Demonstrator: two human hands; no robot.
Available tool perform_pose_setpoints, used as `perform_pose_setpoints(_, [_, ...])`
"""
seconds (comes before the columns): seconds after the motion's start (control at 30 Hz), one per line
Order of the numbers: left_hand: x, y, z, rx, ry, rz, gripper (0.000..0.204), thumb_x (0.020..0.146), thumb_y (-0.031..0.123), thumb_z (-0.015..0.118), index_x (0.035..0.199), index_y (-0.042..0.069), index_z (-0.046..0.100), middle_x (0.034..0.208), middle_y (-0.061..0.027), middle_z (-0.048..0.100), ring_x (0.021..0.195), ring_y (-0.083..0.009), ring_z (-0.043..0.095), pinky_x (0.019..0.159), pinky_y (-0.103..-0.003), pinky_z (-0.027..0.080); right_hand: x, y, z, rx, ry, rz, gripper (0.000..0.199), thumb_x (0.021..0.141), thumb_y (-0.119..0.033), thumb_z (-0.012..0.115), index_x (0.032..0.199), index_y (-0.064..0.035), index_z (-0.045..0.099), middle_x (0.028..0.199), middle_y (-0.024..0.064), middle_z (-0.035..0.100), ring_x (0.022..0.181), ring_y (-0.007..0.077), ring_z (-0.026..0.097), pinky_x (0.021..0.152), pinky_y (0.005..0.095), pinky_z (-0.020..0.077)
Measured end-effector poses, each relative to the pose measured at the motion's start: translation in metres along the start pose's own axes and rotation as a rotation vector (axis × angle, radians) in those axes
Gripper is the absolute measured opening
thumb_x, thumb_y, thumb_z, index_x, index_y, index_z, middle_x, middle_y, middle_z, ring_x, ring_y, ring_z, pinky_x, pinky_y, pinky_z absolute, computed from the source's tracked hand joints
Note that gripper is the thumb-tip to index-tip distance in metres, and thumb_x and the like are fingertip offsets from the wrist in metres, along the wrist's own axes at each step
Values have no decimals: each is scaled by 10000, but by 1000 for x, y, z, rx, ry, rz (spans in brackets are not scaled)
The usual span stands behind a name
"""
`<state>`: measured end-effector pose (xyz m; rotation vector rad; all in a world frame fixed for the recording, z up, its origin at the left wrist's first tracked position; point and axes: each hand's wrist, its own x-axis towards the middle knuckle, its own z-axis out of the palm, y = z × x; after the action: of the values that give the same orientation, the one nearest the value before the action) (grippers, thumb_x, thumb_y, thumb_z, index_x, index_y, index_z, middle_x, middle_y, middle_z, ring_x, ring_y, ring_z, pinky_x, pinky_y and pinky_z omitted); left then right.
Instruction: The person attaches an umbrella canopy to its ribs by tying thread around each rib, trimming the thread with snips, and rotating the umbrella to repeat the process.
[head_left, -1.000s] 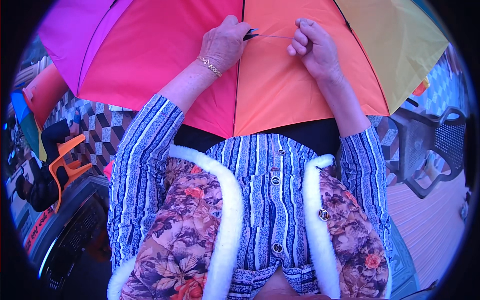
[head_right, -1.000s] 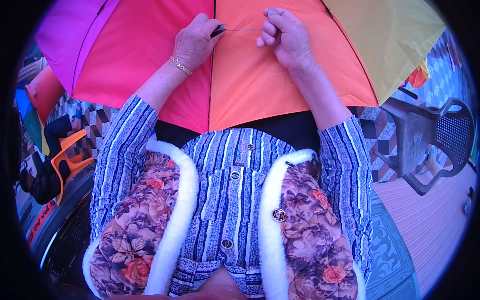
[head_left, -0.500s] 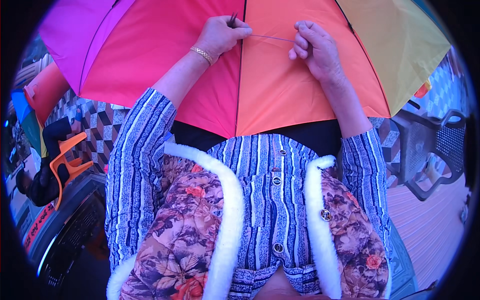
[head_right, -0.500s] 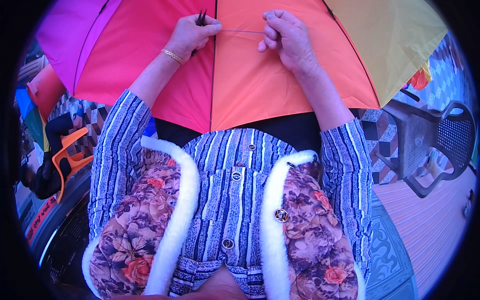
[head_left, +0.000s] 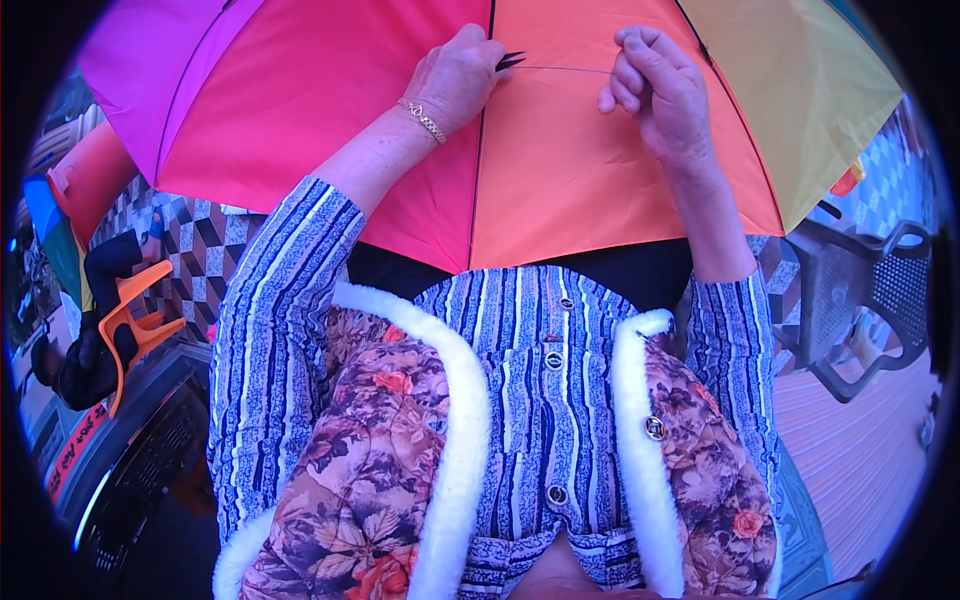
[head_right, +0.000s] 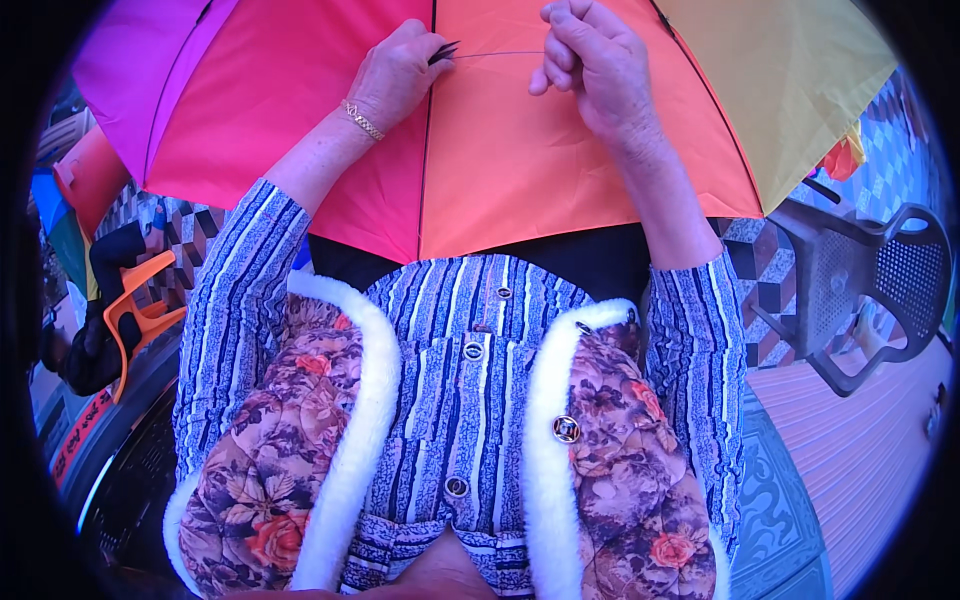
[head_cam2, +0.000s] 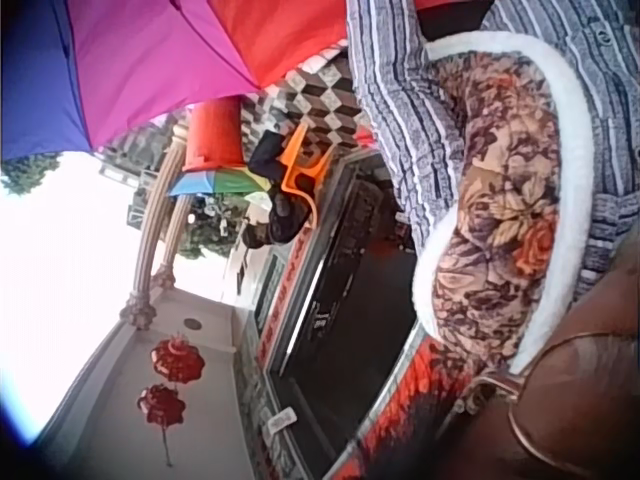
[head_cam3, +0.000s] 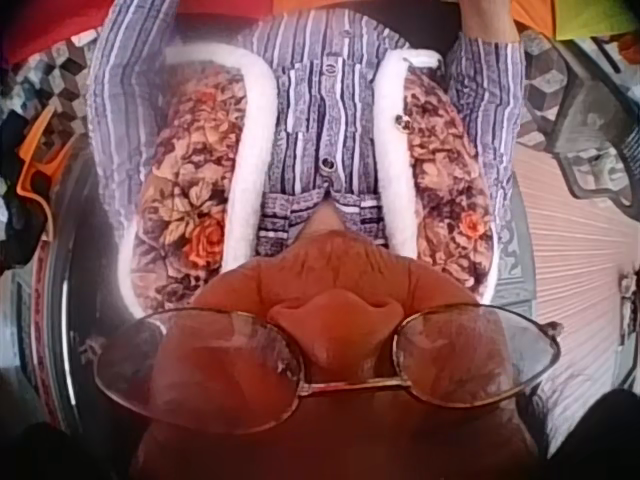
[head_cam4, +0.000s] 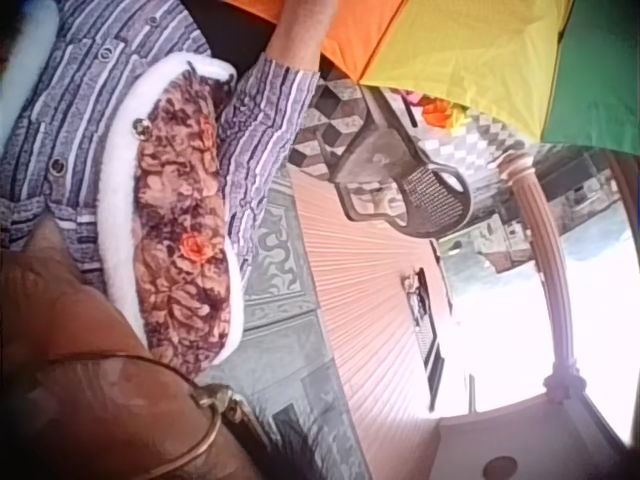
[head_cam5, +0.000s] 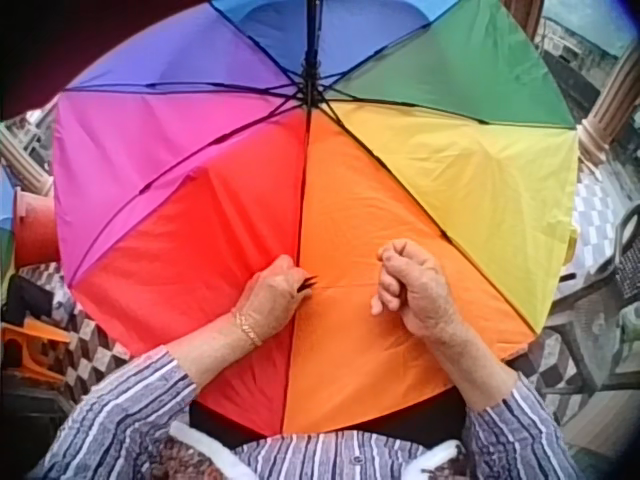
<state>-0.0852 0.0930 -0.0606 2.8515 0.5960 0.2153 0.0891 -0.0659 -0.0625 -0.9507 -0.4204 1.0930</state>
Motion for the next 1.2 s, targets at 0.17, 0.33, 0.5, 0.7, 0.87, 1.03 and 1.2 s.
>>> perform_pose_setpoints(0.17, [-6, -6, -4, 40, -12, -58, 156, 772, 183, 685, 868, 75, 624, 814, -95, 533, 751, -302, 585, 645, -391, 501, -13, -27, 10, 9, -67, -133, 187, 955, -151, 459, 1038, -2, 534, 592, -26, 341, 470, 79, 363, 522, 297, 475])
perform_pose_setpoints(0.33, [-7, -2, -9, 1, -21, -35, 219, 787, 215, 672, 951, 93, 596, 850, -89, 555, 772, -306, 590, 646, -395, 501, -23, -39, 12, 53, -120, -137, 186, 960, -148, 449, 1042, -8, 540, 583, -34, 327, 466, 76, 355, 515, 296, 474])
perform_pose_setpoints(0.5, [-20, -1, -22, 3, 25, -39, 274, 795, 248, 663, 980, 81, 549, 880, -109, 574, 802, -311, 605, 685, -403, 503, -30, -42, 13, 15, -102, -145, 193, 967, -147, 434, 1039, -2, 539, 581, -33, 329, 461, 74, 351, 511, 292, 475])
perform_pose_setpoints(0.7, [-24, -8, -34, 146, -66, 27, 249, 807, 249, 650, 939, 61, 553, 870, -121, 586, 816, -310, 614, 717, -396, 501, -34, -43, 18, 6, -120, -154, 202, 972, -151, 424, 1039, 2, 537, 581, -30, 335, 458, 70, 348, 509, 282, 475])
perform_pose_setpoints(0.87, [-17, 1, -41, 245, -199, -11, 200, 816, 222, 633, 919, 58, 587, 884, -113, 593, 841, -286, 613, 699, -391, 498, -36, -45, 21, 12, -132, -162, 199, 973, -151, 421, 1040, -4, 539, 582, -28, 341, 460, 68, 352, 508, 281, 477])
perform_pose_setpoints(1.03, [-10, 11, -47, 288, -274, -31, 155, 829, 205, 613, 858, 54, 630, 887, -134, 623, 853, -294, 633, 701, -397, 509, -37, -44, 22, 10, -137, -159, 197, 974, -148, 418, 1044, -8, 538, 588, -26, 348, 461, 68, 359, 510, 282, 478])
perform_pose_setpoints(1.2, [-8, 13, -47, 298, -288, -39, 163, 842, 201, 579, 842, 53, 645, 885, -142, 635, 846, -298, 638, 697, -401, 512, -37, -44, 21, 18, -137, -156, 199, 975, -150, 418, 1047, -7, 536, 598, -23, 357, 463, 68, 364, 511, 281, 479])
